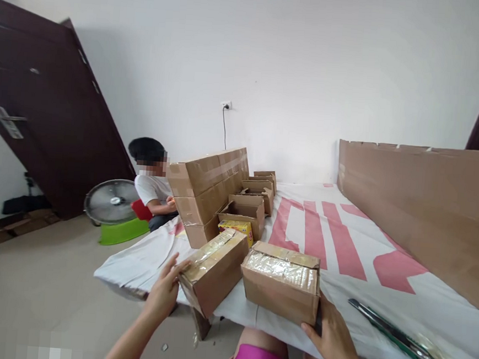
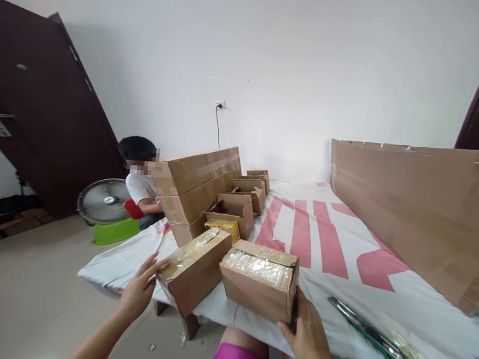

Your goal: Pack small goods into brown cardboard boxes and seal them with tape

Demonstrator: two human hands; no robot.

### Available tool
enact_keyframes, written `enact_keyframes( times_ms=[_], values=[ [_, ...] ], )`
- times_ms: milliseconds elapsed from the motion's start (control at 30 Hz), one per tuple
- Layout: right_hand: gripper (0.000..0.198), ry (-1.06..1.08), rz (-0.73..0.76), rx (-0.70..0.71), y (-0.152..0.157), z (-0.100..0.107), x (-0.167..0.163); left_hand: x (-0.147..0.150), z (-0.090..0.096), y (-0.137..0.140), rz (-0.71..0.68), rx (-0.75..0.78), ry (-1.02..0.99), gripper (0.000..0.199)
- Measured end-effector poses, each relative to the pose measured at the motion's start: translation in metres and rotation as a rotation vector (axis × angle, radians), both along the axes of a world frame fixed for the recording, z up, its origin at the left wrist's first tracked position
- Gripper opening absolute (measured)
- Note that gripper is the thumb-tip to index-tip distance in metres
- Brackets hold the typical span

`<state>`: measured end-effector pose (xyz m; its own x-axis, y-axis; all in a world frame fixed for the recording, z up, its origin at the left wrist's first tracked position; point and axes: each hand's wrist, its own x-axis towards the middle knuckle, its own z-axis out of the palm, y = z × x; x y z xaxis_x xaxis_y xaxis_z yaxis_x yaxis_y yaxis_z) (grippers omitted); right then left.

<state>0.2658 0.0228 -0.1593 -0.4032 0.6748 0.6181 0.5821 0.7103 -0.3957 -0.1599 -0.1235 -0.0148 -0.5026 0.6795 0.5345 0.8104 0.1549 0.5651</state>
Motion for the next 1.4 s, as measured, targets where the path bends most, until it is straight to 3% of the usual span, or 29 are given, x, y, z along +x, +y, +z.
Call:
enact_keyframes(
  times_ms=[67, 133, 267, 367, 500, 600, 700, 867, 1000, 1067, 1200, 1300, 1400],
  values=[
    [0.075, 0.017, 0.011, -0.017, 0.0, 0.001, 0.0, 0.024, -0.002, 0.007, 0.098, 0.164, 0.107, 0.036],
    [0.069, 0.041, 0.009, -0.042, 0.0, 0.001, 0.0, 0.055, -0.002, 0.013, 0.043, 0.237, 0.2, 0.032],
    [0.056, 0.06, -0.006, -0.109, -0.004, 0.004, -0.002, 0.12, 0.0, 0.031, -0.204, 0.06, 0.384, 0.042],
    [0.054, 0.015, 0.049, -0.197, -0.008, 0.015, 0.007, 0.153, 0.0, 0.048, -0.238, -0.029, 0.527, 0.051],
    [0.038, -0.083, 0.027, -0.179, -0.003, 0.037, 0.052, 0.162, -0.007, 0.065, -0.274, -0.108, 0.627, 0.049],
    [0.033, -0.237, -0.246, -0.064, 0.008, 0.048, 0.099, 0.162, -0.012, 0.068, -0.32, -0.097, 0.643, 0.044],
    [0.034, -0.433, -0.453, -0.091, 0.016, 0.048, 0.13, 0.174, -0.013, 0.064, -0.387, -0.039, 0.638, 0.043],
    [0.028, -0.521, -0.39, -0.179, 0.026, 0.059, 0.136, 0.204, -0.018, 0.056, -0.527, 0.076, 0.532, 0.036],
    [0.036, -0.425, -0.507, -0.113, 0.039, 0.111, 0.124, 0.211, -0.03, 0.062, -0.515, 0.168, 0.416, 0.037],
    [0.04, -0.418, -0.446, -0.006, 0.041, 0.145, 0.113, 0.212, -0.036, 0.066, -0.504, 0.194, 0.372, 0.038],
    [0.045, -0.439, -0.144, 0.09, 0.035, 0.2, 0.074, 0.214, -0.042, 0.069, -0.49, 0.211, 0.343, 0.038],
    [0.05, -0.548, 0.079, 0.158, 0.024, 0.222, 0.034, 0.215, -0.041, 0.068, -0.495, 0.208, 0.35, 0.039],
    [0.048, -0.691, 0.196, 0.234, 0.014, 0.231, -0.003, 0.214, -0.038, 0.067, -0.503, 0.203, 0.36, 0.038]
  ],
)
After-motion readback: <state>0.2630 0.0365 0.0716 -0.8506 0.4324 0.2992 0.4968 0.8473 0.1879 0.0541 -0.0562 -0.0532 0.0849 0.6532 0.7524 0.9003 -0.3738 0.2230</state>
